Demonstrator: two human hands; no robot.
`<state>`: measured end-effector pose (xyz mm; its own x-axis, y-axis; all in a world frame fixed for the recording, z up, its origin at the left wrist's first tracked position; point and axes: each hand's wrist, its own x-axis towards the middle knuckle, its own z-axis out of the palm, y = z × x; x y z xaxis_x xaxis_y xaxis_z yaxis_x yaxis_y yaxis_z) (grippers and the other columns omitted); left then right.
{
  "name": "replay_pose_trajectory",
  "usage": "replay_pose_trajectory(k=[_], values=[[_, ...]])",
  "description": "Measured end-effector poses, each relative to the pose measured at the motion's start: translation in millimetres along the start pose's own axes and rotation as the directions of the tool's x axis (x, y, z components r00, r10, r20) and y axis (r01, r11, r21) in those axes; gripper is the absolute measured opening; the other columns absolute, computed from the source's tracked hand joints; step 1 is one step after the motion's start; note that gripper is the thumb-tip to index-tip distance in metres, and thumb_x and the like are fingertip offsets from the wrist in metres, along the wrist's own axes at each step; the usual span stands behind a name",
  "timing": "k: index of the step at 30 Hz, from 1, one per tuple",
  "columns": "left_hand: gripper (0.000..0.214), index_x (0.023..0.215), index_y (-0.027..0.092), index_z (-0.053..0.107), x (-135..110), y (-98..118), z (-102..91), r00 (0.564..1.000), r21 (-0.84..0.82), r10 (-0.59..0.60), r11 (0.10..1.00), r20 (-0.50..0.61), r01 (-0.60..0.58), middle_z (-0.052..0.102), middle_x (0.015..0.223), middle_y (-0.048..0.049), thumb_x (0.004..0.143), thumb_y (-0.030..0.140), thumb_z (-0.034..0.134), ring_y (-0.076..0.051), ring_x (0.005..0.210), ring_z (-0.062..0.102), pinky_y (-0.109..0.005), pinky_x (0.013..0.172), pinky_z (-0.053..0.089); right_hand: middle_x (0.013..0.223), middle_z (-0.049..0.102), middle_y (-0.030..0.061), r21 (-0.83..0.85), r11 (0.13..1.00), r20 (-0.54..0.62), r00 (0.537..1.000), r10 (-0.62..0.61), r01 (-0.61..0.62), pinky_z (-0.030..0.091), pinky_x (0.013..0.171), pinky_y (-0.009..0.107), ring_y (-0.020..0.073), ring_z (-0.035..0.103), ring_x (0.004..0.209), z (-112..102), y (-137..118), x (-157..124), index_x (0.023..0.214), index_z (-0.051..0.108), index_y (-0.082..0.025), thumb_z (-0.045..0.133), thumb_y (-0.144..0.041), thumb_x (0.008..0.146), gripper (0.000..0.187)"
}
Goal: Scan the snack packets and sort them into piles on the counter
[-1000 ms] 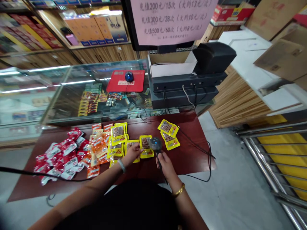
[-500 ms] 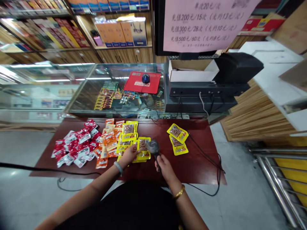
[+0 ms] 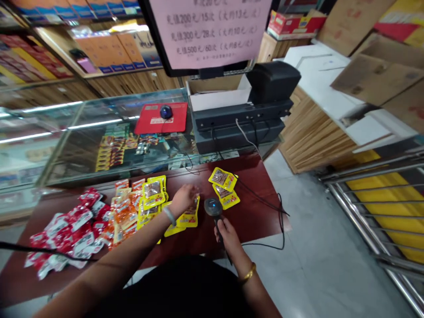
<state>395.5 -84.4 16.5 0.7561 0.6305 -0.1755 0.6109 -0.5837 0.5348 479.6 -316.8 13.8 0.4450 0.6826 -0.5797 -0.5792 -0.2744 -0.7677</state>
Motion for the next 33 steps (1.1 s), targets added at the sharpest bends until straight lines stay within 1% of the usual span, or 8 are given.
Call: replay_pose_trajectory(k=[3, 6, 10, 13, 16, 21, 26, 33], values=[[0.033, 0.115, 0.02, 0.059, 51, 29, 21.2, 0.98, 0.027, 0.194, 0.98, 0.05, -0.196, 0.06, 0.115, -0.0095, 0.082, 0.022, 0.059, -0.021, 0.108, 0.055, -0.033, 0.098, 0.041, 0.058, 0.055, -0.0041, 0.045, 0.999, -0.066, 0.998, 0.013, -0.01, 0.034, 0.042, 0.021, 0.0089, 0.044, 0.044, -14, 8, -7, 0.096, 0.059, -0.019, 0.066, -0.068, 0.071, 0.055], [0.051, 0.129, 0.019, 0.053, 95, 52, 35.7, 0.948, 0.151, 0.282, 0.941, 0.149, -0.304, 0.052, 0.13, -0.0127, 0.079, 0.019, 0.062, -0.025, 0.118, 0.05, -0.035, 0.104, 0.036, 0.058, 0.055, -0.0042, 0.087, 0.996, -0.123, 0.992, 0.009, 0.002, 0.035, 0.043, 0.02, 0.0085, 0.045, 0.044, -22, 16, -14, 0.097, 0.059, -0.019, 0.066, -0.067, 0.072, 0.054], [0.085, 0.143, 0.021, 0.037, 132, 70, 44.3, 0.918, 0.319, 0.176, 0.9, 0.355, -0.296, 0.047, 0.135, -0.0157, 0.068, 0.033, 0.075, -0.029, 0.116, 0.053, -0.036, 0.097, 0.043, 0.058, 0.058, -0.0038, 0.117, 0.993, -0.17, 0.985, 0.023, -0.003, 0.035, 0.042, 0.019, 0.0081, 0.046, 0.044, -26, 22, -22, 0.098, 0.06, -0.019, 0.066, -0.067, 0.071, 0.055], [0.097, 0.139, 0.019, 0.041, 140, 75, 43.8, 0.903, 0.406, 0.086, 0.872, 0.422, -0.273, 0.052, 0.127, -0.0168, 0.054, 0.044, 0.082, -0.031, 0.109, 0.058, -0.036, 0.09, 0.047, 0.055, 0.055, -0.0055, 0.141, 0.99, -0.169, 0.985, 0.036, -0.012, 0.032, 0.039, 0.019, 0.0081, 0.045, 0.041, -26, 24, -24, 0.1, 0.059, -0.02, 0.067, -0.07, 0.067, 0.061], [0.081, 0.122, 0.016, 0.057, 134, 67, 38.3, 0.899, 0.418, 0.05, 0.873, 0.435, -0.251, 0.062, 0.115, -0.0161, 0.054, 0.052, 0.08, -0.03, 0.107, 0.06, -0.032, 0.088, 0.047, 0.054, 0.054, -0.0059, 0.147, 0.989, -0.162, 0.986, 0.039, -0.015, 0.031, 0.039, 0.02, 0.0083, 0.044, 0.039, -25, 24, -23, 0.099, 0.058, -0.02, 0.067, -0.072, 0.066, 0.062], [0.039, 0.107, 0.019, 0.066, 99, 25, 23.1, 0.911, 0.253, -0.09, 0.967, 0.401, -0.015, 0.071, 0.103, -0.0106, 0.079, 0.046, 0.061, -0.022, 0.094, 0.066, -0.026, 0.079, 0.047, 0.055, 0.055, -0.0046, 0.093, 0.995, -0.123, 0.992, 0.035, -0.023, 0.033, 0.042, 0.021, 0.009, 0.045, 0.042, -18, 20, -19, 0.093, 0.059, -0.02, 0.067, -0.071, 0.066, 0.059], [0.034, 0.109, 0.017, 0.065, 52, -19, 9.2, 0.965, -0.001, -0.137, 0.99, 0.223, 0.14, 0.072, 0.101, -0.009, 0.084, 0.039, 0.057, -0.019, 0.088, 0.066, -0.025, 0.076, 0.047, 0.054, 0.053, -0.0058, -0.011, 0.998, 0.018, 0.998, 0.056, -0.056, 0.032, 0.043, 0.022, 0.0089, 0.043, 0.041, 7, 8, -10, 0.098, 0.057, -0.019, 0.066, -0.074, 0.064, 0.065], [0.035, 0.111, 0.017, 0.066, 15, -49, -6.0, 0.955, -0.113, -0.266, 0.953, 0.132, 0.282, 0.072, 0.102, -0.0091, 0.084, 0.038, 0.057, -0.02, 0.092, 0.066, -0.025, 0.079, 0.046, 0.057, 0.052, -0.0065, -0.097, 0.995, 0.171, 0.984, 0.054, -0.038, 0.032, 0.044, 0.022, 0.009, 0.042, 0.043, 46, 5, 4, 0.101, 0.055, -0.019, 0.064, -0.071, 0.068, 0.062]])
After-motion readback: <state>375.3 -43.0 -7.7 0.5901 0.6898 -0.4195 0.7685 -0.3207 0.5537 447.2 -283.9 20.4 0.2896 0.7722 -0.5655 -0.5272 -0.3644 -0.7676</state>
